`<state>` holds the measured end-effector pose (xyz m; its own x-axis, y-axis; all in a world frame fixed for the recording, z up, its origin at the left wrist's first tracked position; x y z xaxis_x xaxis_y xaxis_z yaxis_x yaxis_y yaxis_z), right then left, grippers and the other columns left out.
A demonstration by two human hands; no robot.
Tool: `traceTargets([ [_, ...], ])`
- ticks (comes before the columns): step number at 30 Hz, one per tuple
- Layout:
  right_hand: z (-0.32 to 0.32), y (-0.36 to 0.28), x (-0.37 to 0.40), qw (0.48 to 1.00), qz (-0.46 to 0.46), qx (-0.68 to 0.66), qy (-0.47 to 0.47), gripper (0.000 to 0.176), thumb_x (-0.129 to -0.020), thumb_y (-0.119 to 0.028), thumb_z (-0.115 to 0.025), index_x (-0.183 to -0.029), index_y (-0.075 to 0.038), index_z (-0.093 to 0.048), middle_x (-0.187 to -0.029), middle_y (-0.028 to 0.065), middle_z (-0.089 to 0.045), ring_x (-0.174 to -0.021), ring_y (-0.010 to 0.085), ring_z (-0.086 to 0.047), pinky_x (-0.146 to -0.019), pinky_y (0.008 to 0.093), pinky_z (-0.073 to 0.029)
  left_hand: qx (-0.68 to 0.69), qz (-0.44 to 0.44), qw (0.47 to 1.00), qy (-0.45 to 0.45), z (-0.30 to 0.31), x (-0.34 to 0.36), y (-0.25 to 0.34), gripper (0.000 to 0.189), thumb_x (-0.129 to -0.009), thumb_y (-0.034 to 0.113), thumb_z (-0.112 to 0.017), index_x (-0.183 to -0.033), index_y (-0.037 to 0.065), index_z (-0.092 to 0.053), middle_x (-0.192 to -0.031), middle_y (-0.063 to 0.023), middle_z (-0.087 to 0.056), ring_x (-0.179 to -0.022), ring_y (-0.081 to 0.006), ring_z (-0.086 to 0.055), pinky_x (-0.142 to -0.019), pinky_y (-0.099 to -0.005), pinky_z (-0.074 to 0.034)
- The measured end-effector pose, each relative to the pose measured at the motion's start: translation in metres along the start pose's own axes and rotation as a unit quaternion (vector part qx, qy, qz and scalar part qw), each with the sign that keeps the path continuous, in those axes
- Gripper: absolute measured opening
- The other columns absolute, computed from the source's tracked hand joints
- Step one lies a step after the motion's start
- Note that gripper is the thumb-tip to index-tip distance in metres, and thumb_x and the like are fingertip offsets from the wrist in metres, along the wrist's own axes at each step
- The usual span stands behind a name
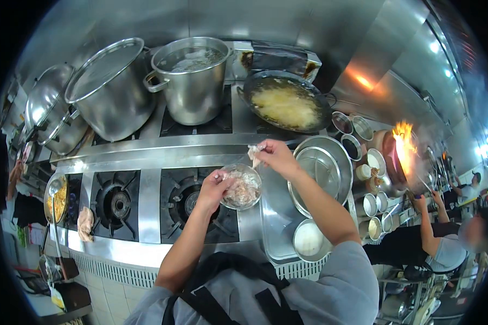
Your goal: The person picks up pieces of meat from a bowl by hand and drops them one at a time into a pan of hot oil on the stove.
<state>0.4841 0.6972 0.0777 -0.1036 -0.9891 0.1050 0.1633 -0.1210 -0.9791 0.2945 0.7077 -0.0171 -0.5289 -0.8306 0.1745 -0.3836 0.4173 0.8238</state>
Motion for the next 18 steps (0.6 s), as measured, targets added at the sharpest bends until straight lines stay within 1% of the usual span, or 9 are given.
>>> traceTargets([
  [2,0.035,-0.010,-0.010,0.999,0.004,0.023,0.049,0.010,-0.081,-0.013,-0.064,-0.086,-0.004,-0.062,-0.074,0.0000,-0.062,-0.062,0.0047,-0.053,-0.053,0.0194,-0.040,-0.052,-0.009,0.998,-0.023,-0.001,-0.003,-0.004,0.008,-0.083,0.004,-0.063,-0.089,0.004,-0.057,-0.082,-0.0019,-0.061,-0.070,-0.0063,-0.055,-0.058,-0.0205,-0.045],
  [4,0.075,-0.025,-0.028,0.993,0.054,0.040,0.093,0.014,-0.081,-0.016,-0.065,-0.087,-0.003,-0.062,-0.078,0.0020,-0.064,-0.061,0.0055,-0.053,-0.054,0.0193,-0.041,-0.095,-0.003,0.995,0.025,0.006,-0.002,-0.008,0.007,-0.083,0.007,-0.064,-0.086,0.005,-0.058,-0.079,-0.0009,-0.060,-0.064,-0.0050,-0.051,-0.053,-0.0203,-0.039],
  [6,0.130,-0.016,-0.064,0.969,0.128,0.152,0.149,0.019,-0.080,-0.018,-0.065,-0.082,0.001,-0.063,-0.073,0.0035,-0.064,-0.063,0.0102,-0.057,-0.057,0.0259,-0.044,-0.095,0.006,0.995,0.026,0.011,-0.003,-0.019,0.008,-0.084,0.008,-0.064,-0.089,0.005,-0.059,-0.080,0.0000,-0.060,-0.065,-0.0050,-0.051,-0.053,-0.0204,-0.038],
  [7,0.155,-0.018,-0.076,0.942,0.120,0.246,0.193,0.018,-0.080,-0.016,-0.065,-0.077,0.001,-0.062,-0.067,0.0032,-0.061,-0.058,0.0095,-0.054,-0.050,0.0249,-0.040,-0.062,0.007,0.997,0.038,0.013,-0.003,-0.023,0.010,-0.083,0.007,-0.063,-0.092,0.004,-0.059,-0.080,0.0001,-0.060,-0.065,-0.0052,-0.051,-0.055,-0.0202,-0.039],
  [8,0.188,-0.001,-0.099,0.928,0.114,0.279,0.220,0.019,-0.078,-0.019,-0.066,-0.076,0.000,-0.062,-0.065,0.0046,-0.061,-0.058,0.0105,-0.055,-0.052,0.0259,-0.041,-0.028,0.007,0.998,0.051,0.015,-0.003,-0.026,0.012,-0.083,0.006,-0.063,-0.095,0.003,-0.059,-0.080,0.0002,-0.059,-0.066,-0.0054,-0.052,-0.056,-0.0200,-0.039],
  [10,0.235,0.030,-0.138,0.912,0.108,0.312,0.244,0.021,-0.075,-0.021,-0.067,-0.074,0.000,-0.063,-0.064,0.0060,-0.061,-0.058,0.0115,-0.056,-0.053,0.0269,-0.043,-0.077,0.040,0.995,0.057,0.018,-0.002,-0.029,0.013,-0.084,0.001,-0.058,-0.097,0.005,-0.057,-0.085,-0.0012,-0.058,-0.072,-0.0095,-0.054,-0.063,-0.0226,-0.044],
  [12,0.271,0.044,-0.162,0.863,0.003,0.366,0.348,0.025,-0.069,-0.026,-0.069,-0.075,-0.002,-0.066,-0.065,0.0097,-0.064,-0.061,0.0160,-0.061,-0.058,0.0307,-0.047,0.002,0.065,0.997,0.032,0.018,-0.004,-0.034,0.018,-0.084,-0.002,-0.055,-0.101,0.004,-0.055,-0.089,-0.0021,-0.058,-0.076,-0.0119,-0.057,-0.068,-0.0243,-0.047],
  [15,0.301,0.046,-0.179,0.830,0.005,0.349,0.435,0.026,-0.068,-0.027,-0.067,-0.082,-0.004,-0.069,-0.071,0.0119,-0.067,-0.071,0.0230,-0.066,-0.067,0.0350,-0.050,0.011,0.055,0.997,0.050,0.015,-0.005,-0.030,0.017,-0.086,-0.001,-0.053,-0.103,0.003,-0.054,-0.091,-0.0034,-0.058,-0.079,-0.0131,-0.059,-0.073,-0.0254,-0.049],
  [18,0.294,0.032,-0.170,0.834,0.039,0.314,0.453,0.027,-0.072,-0.017,-0.064,-0.094,-0.001,-0.065,-0.074,0.0114,-0.068,-0.072,0.0191,-0.067,-0.067,0.0313,-0.051,-0.002,0.036,0.999,0.026,0.008,-0.006,-0.026,0.015,-0.088,0.002,-0.053,-0.103,0.002,-0.053,-0.090,-0.0031,-0.059,-0.081,-0.0118,-0.059,-0.073,-0.0244,-0.049],
])
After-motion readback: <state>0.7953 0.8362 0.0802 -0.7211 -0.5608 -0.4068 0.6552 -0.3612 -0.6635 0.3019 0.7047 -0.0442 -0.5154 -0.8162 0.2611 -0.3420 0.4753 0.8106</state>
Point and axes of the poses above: each hand's wrist, its own x-axis away from the middle knuckle, its own z-axis out of the back of the hand, y = z × x, the point moved 6 cm from there along -x, towards the middle knuckle
